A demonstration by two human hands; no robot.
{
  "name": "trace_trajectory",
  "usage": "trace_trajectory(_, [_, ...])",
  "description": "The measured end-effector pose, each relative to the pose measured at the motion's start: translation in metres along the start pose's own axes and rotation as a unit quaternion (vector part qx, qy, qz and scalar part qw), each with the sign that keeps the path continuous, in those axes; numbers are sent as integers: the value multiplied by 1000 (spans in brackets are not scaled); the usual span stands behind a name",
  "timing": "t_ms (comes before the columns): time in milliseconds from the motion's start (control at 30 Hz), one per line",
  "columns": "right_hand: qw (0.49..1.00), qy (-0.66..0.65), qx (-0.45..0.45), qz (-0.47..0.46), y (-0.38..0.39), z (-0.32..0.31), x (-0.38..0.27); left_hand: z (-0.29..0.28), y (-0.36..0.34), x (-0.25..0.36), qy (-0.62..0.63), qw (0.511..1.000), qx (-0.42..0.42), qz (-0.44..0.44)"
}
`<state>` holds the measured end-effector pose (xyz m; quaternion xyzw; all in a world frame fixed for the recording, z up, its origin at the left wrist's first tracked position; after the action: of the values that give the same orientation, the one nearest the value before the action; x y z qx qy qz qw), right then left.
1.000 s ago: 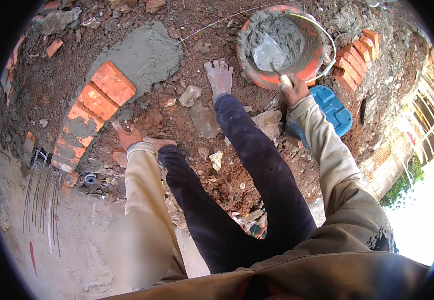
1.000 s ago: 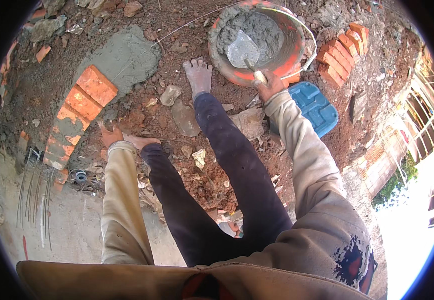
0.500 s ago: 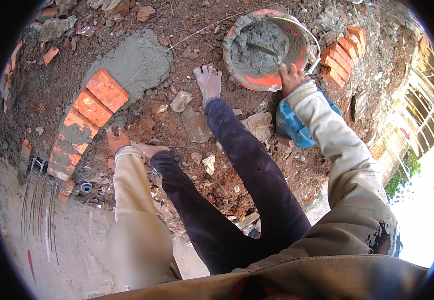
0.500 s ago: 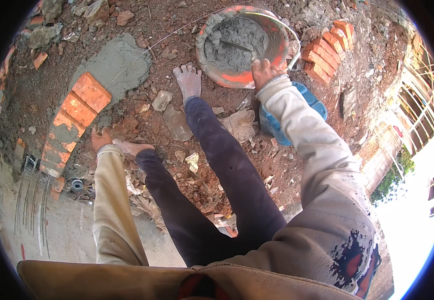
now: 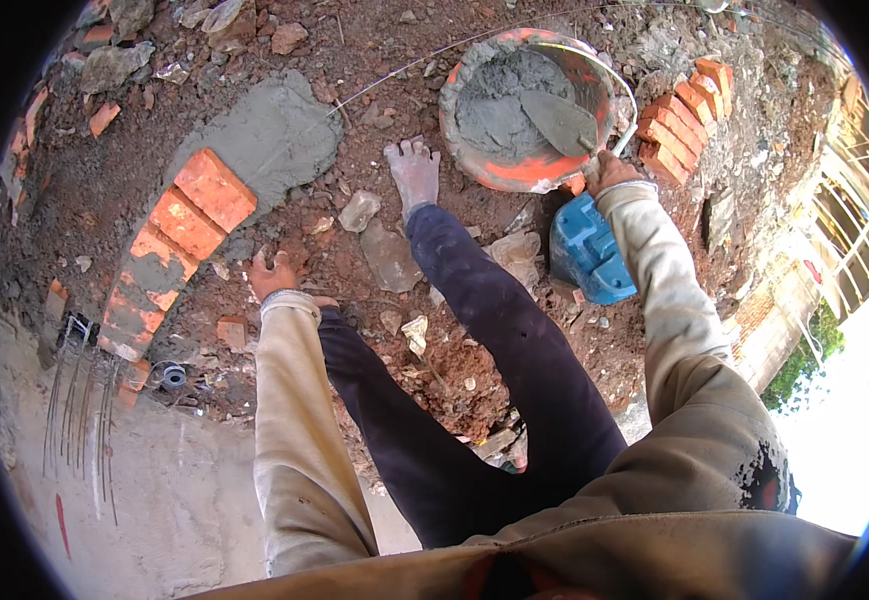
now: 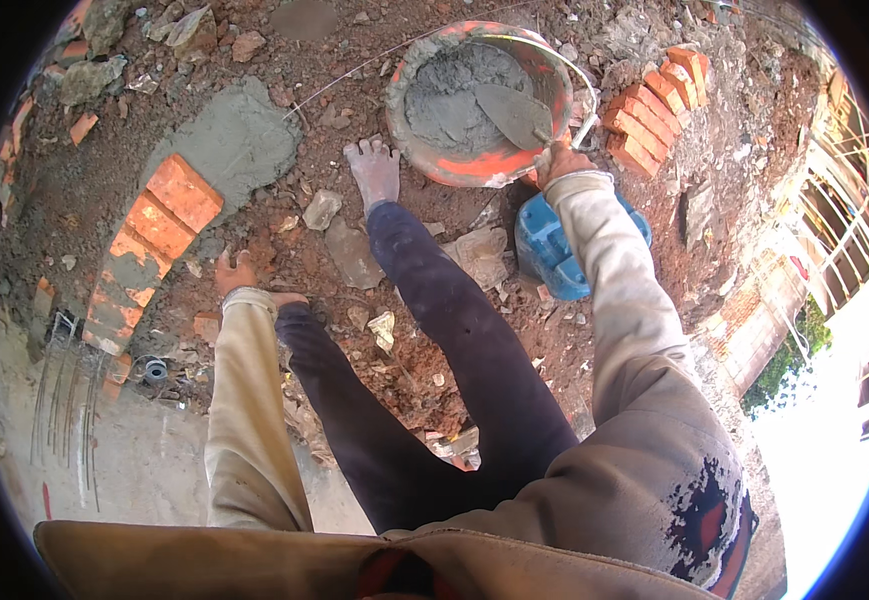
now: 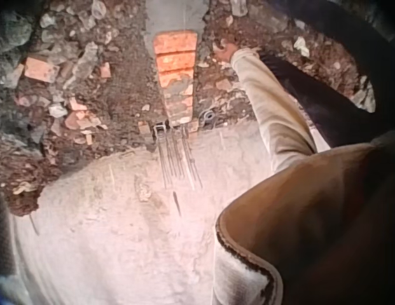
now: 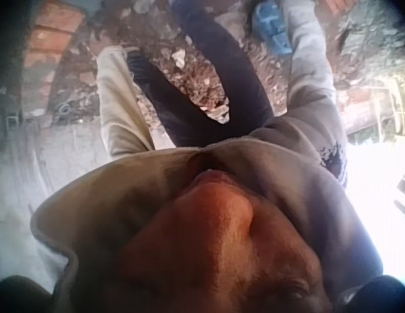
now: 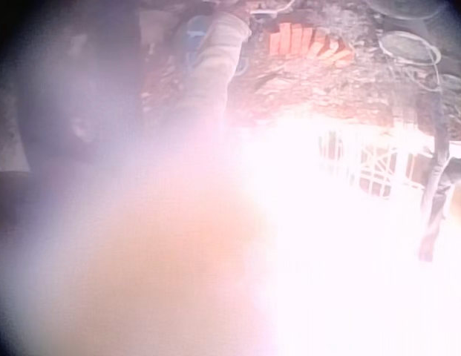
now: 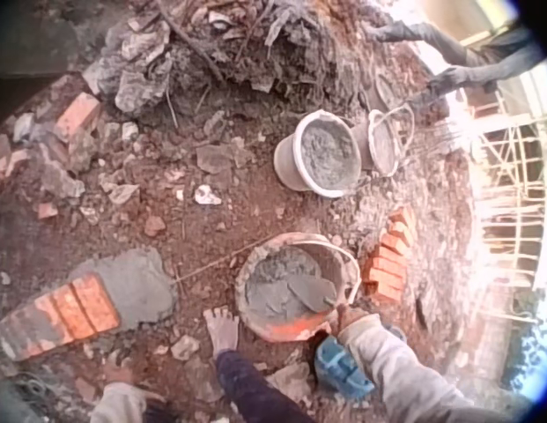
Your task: The person scoops mortar from a bucket and spreads it on the ground to lay a row of bricks. They use a trowel to apply mortar between the bricks and tap them into alignment along a guide string.
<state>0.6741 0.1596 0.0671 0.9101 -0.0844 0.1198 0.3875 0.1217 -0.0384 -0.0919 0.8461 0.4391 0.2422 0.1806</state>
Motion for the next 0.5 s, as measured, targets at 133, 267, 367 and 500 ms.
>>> trace_trajectory(133, [998,4,2,-70,-12,39,-96,-4,16,-38,5,1000,10,11])
trace_trajectory(267, [921,-90,261,-274,-18,108,-36,-11,31,91,-40,978,-204,-15])
trace_trajectory(367, [917,-251,196,-240,-20,112,13,7,27,143,11,961,-271,-51])
trace_trajectory(500, [852,-518,55,-42,-31,111,63,22,12,187,138,956,-255,-31])
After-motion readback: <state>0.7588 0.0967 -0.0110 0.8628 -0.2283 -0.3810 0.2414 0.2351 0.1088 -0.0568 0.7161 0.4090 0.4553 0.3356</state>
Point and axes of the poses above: each hand's wrist, its own y-axis away from the middle knuckle, its own z-axis out of the palm, x = y × z, the point moved 4 cm from there along -y, towards the middle knuckle, and after that the axes turned 11 degrees about x, right-handed, at the moved point
